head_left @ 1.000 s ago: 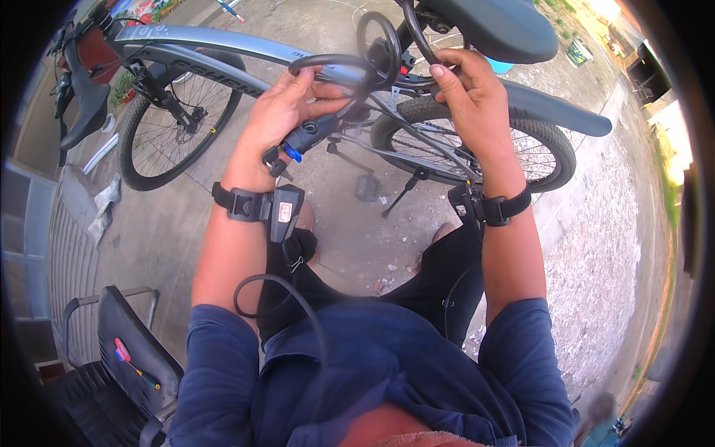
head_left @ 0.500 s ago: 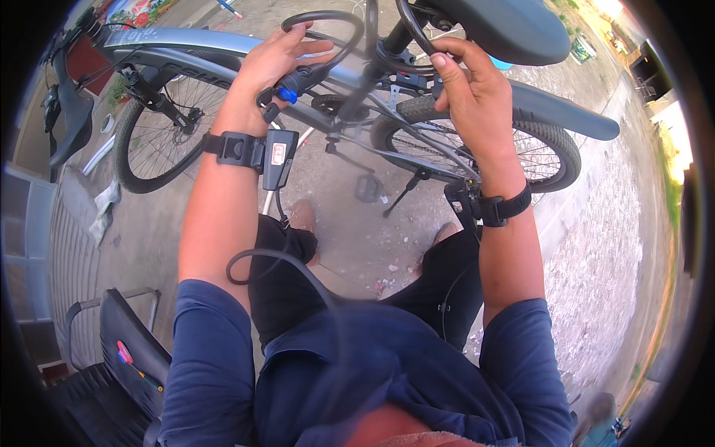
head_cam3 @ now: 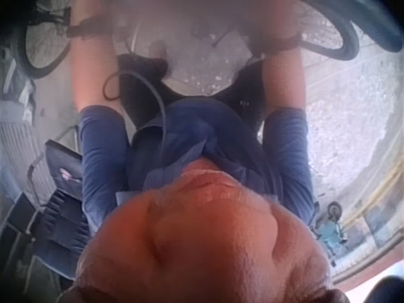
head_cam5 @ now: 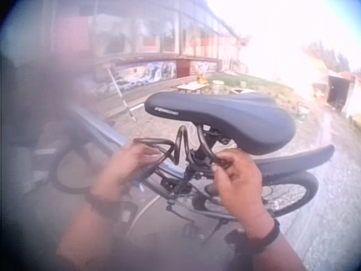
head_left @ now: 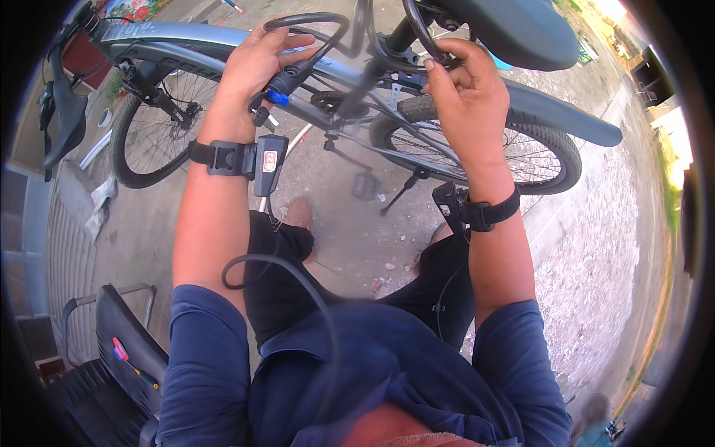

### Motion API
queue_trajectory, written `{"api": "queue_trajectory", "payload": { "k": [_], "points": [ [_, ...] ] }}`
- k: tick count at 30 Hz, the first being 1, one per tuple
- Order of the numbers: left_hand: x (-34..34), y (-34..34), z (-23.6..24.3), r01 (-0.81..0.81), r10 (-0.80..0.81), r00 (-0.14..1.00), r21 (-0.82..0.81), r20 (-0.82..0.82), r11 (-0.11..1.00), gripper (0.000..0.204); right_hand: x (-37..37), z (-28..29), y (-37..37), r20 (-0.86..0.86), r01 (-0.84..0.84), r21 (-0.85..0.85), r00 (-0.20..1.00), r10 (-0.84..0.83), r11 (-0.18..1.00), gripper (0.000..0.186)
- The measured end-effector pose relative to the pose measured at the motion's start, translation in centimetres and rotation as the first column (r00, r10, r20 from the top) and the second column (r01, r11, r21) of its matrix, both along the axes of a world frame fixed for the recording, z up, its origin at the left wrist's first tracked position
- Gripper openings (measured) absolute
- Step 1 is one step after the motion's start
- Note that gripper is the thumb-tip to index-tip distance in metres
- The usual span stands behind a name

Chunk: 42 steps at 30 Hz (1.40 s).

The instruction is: The person uses a screwdriver to tighten a screw on the bicycle seat post and then attaches a coiled cable lock to the frame.

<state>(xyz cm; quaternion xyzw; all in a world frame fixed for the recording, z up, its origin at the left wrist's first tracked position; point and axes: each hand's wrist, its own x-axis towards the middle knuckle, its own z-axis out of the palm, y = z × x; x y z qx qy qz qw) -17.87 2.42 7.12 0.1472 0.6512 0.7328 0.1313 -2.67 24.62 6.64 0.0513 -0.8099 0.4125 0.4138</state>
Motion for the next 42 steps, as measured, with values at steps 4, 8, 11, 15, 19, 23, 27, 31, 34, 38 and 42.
{"api": "queue_trajectory", "payload": {
  "k": [4,8,11,15,19,23,27,31,34,38,42],
  "points": [
    [-0.5,-0.8,-0.6,0.001,-0.002,1.000,0.020,0.027,1.000,0.039,-0.2,-0.5,-0.8,-0.058,-0.044,-0.181,0.998,0.034,0.982,0.018],
    [0.0,-1.2,-1.5,0.022,-0.022,1.000,0.017,-0.006,1.000,0.036,-0.6,-1.3,-0.5,-0.081,-0.048,-0.231,0.996,0.030,0.972,0.020],
    [0.0,-1.9,-3.3,0.049,-0.051,0.998,0.051,0.035,0.997,0.035,-0.3,-0.8,-0.5,0.044,-0.045,-0.157,0.998,0.052,0.987,0.020],
    [-0.5,-2.5,-4.7,0.037,-0.043,0.996,0.077,0.081,0.996,0.036,-0.1,-0.5,0.3,-0.013,-0.300,-0.517,0.939,0.344,0.802,0.022],
    [0.1,-2.0,-2.8,0.013,-0.015,0.996,0.028,0.088,1.000,0.037,-0.2,0.2,1.8,-0.095,-0.464,-0.592,0.852,0.515,0.659,0.024],
    [0.0,-1.9,-2.7,0.026,-0.028,0.996,0.028,0.081,0.999,0.037,-0.5,0.0,2.4,-0.076,-0.490,-0.622,0.813,0.577,0.610,0.025],
    [0.3,-2.0,-4.2,0.009,-0.016,0.993,0.066,0.113,0.998,0.036,-0.9,-0.9,1.8,-0.059,-0.513,-0.603,0.792,0.608,0.611,0.025],
    [1.3,-2.5,-6.0,0.064,-0.070,0.991,0.052,0.115,0.997,0.034,-1.6,-1.9,1.2,-0.127,-0.530,-0.690,0.759,0.638,0.493,0.026],
    [2.9,-2.2,-6.7,0.089,-0.092,0.987,0.030,0.133,0.996,0.036,-1.8,-2.6,1.4,-0.152,-0.594,-0.652,0.711,0.687,0.471,0.026],
    [2.0,-2.1,-4.5,0.029,-0.039,0.996,0.136,0.074,0.990,0.038,-0.4,-2.1,1.9,-0.036,-0.566,-0.709,0.625,0.780,0.421,0.035],
    [-1.0,-2.0,-0.3,-0.047,0.048,0.999,0.117,-0.005,0.992,0.037,0.3,-1.4,2.3,-0.007,-0.539,-0.691,0.672,0.741,0.482,0.042]
  ]
}}
